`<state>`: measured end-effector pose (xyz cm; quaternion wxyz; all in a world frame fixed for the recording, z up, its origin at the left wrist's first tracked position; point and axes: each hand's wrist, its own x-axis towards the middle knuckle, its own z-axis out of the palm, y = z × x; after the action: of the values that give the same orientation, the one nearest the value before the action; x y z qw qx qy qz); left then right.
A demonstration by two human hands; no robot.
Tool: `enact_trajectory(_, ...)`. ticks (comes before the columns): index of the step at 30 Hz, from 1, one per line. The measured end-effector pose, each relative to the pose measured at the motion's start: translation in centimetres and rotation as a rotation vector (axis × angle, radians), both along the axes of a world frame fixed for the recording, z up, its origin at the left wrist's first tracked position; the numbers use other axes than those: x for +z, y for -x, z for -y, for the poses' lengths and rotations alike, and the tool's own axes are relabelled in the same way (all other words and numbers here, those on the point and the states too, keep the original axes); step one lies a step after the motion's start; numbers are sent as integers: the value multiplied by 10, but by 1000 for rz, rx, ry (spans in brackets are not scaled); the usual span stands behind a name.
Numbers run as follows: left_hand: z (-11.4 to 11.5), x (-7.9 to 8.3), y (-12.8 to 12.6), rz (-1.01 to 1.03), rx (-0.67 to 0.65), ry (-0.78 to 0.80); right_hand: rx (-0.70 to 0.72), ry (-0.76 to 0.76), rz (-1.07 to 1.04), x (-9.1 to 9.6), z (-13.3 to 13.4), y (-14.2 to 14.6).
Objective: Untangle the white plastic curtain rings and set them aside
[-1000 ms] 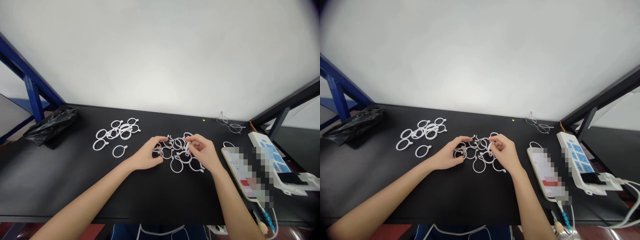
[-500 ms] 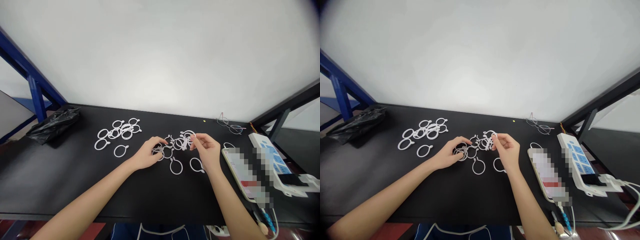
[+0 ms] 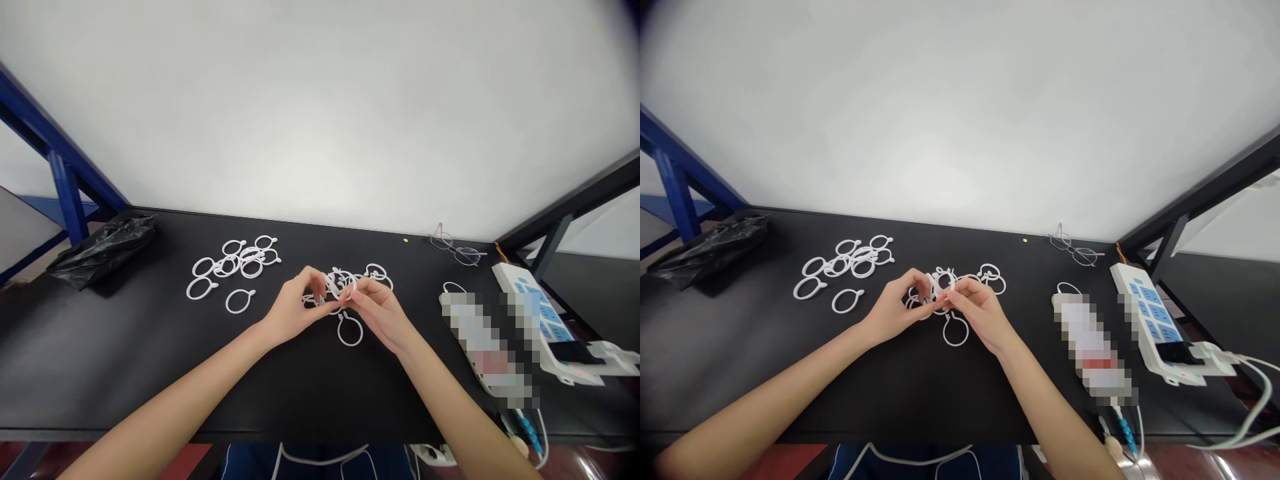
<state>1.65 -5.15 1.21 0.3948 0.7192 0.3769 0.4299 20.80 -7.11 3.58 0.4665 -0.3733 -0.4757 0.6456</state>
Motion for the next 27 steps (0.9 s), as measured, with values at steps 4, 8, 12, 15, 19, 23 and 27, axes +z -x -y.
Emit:
enact_trajectory(4,0,0,1,87,-11,20,-23,-11,-12,2,1,2)
enact_trajectory(8,-1,6,3,30,-7,-14,2,-2,-13,6,2,2)
enact_trajectory(12,0,10,5,31,28,66,-30,-12,-46,5,2,-2)
enact_trajectory(15,-1,9,6,42,7,102,-149,-17,-108,4,-2,-7)
enact_trajectory(19,-1,7,7,3,3,10,-366,36,-209,4,-9,-14)
enact_trajectory(23,1,6,5,-143,-24,-146,-412,43,-229,6,-11,-15)
enact_trajectory(27,5,1,1,-276,-151,-303,-331,39,-172,5,-7,-7)
